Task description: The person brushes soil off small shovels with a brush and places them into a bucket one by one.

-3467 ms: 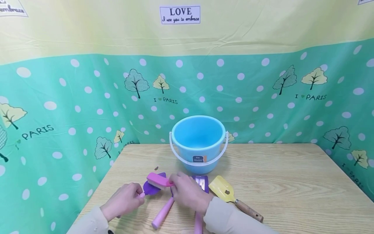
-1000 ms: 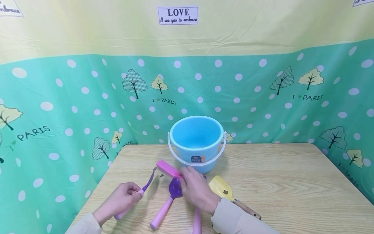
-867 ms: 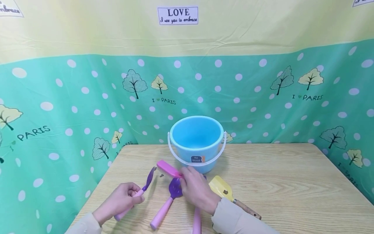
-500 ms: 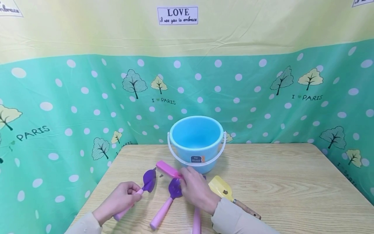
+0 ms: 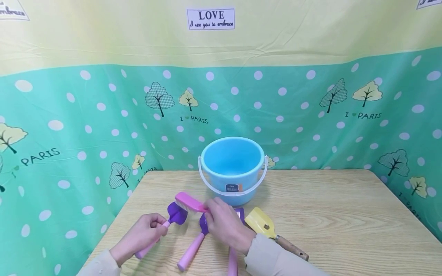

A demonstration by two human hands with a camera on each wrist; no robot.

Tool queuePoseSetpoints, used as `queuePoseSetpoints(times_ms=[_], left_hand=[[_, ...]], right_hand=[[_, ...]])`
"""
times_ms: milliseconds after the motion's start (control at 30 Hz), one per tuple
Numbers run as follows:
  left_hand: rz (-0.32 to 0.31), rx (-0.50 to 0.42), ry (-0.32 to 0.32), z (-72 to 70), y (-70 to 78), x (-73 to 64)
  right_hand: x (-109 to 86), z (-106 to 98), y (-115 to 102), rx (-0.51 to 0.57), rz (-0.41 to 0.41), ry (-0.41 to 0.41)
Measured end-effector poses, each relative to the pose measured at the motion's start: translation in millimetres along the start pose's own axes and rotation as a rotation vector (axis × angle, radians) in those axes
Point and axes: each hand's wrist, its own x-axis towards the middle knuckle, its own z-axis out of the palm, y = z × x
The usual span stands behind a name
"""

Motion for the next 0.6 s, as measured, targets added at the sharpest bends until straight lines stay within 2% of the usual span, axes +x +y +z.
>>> queuePoseSetpoints(times_ms=[400, 600], left_hand=[[0.035, -0.009, 0.018, 3.1, 0.1, -0.4], [0.035, -0.018, 0.01, 3.1, 0.3, 1.3]], right_hand=[[0.6, 9.0, -10.8, 0.058, -0.061, -0.025], [-1.1, 14.5, -11.9, 0.03, -0.073, -0.068]])
